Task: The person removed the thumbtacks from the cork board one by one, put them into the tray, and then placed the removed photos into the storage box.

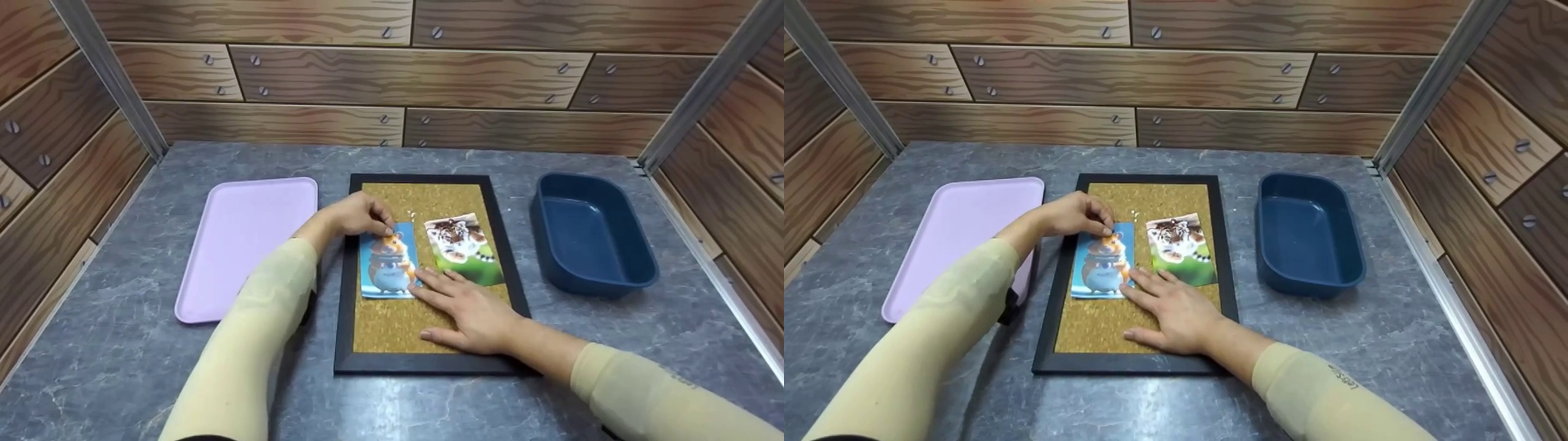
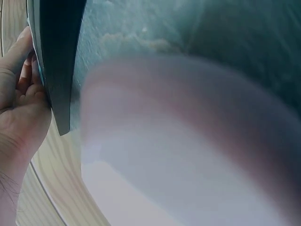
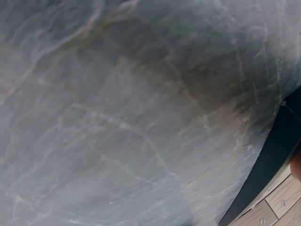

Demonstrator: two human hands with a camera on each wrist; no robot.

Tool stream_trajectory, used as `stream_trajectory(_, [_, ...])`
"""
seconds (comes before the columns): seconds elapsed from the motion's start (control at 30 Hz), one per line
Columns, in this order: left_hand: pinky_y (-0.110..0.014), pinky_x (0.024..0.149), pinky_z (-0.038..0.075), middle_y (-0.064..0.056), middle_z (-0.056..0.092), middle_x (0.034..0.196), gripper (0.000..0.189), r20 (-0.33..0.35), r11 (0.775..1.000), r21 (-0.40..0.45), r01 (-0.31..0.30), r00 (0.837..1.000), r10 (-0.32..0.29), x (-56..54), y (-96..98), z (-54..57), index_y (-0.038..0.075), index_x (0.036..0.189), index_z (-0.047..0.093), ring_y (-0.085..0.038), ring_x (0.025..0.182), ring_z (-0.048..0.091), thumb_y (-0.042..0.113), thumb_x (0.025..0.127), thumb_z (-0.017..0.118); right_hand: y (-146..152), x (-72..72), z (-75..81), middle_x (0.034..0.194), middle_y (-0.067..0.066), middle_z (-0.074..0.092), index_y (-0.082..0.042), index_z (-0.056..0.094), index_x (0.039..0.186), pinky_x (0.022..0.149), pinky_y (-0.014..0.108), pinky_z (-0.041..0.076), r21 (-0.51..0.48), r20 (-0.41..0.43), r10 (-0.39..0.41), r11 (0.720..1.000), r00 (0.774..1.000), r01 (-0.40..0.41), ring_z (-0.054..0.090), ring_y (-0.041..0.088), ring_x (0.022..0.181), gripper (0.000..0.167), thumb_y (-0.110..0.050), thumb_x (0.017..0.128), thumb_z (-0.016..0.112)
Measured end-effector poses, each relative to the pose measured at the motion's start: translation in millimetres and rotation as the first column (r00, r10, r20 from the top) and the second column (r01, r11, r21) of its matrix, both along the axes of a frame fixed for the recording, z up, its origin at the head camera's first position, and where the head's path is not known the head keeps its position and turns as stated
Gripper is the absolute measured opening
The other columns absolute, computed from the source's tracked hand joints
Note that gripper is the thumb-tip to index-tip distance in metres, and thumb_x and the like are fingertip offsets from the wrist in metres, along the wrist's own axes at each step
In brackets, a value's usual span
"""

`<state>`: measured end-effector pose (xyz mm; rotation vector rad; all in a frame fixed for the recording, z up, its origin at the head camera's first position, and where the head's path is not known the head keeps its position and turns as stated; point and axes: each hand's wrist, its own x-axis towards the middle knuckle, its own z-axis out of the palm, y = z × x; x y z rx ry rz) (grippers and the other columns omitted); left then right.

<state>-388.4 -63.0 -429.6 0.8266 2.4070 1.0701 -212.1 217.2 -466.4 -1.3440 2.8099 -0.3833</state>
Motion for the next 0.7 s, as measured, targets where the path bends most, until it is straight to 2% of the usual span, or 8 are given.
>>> stream_trajectory(0.3, [-0.024, 0.076, 0.050, 0.001, 0.076, 0.094, 0.011, 0.018, 1.000, -0.010, -0.013, 1.000, 0.013, 4.0, 0.0, 5.2, 0.002, 0.103, 0.081, -0.009, 0.080, 0.060, 0.010, 0.097, 0.079, -0.1, 0.3, 1.0, 0.175, 0.007, 0.024, -0.018, 0.036, 0.167, 0.128, 0.052, 0.021, 0.004, 0.003, 0.001, 1.000, 1.000, -0.001, 0.022, 0.028, 0.160, 0.079, -0.066, 0.105, 0.050])
stream_trajectory(0.7, [-0.026, 0.077, 0.051, -0.001, 0.077, 0.091, 0.010, 0.069, 0.997, 0.072, -0.018, 0.998, 0.013, 8.6, -3.8, 7.5, 0.001, 0.103, 0.082, -0.009, 0.079, 0.063, 0.008, 0.097, 0.079, -0.3, -0.1, 0.1, 0.174, 0.008, 0.025, -0.017, 0.038, 0.166, 0.127, 0.052, 0.023, 0.001, -0.005, 0.004, 1.000, 1.000, -0.004, 0.024, 0.028, 0.160, 0.079, -0.066, 0.105, 0.050])
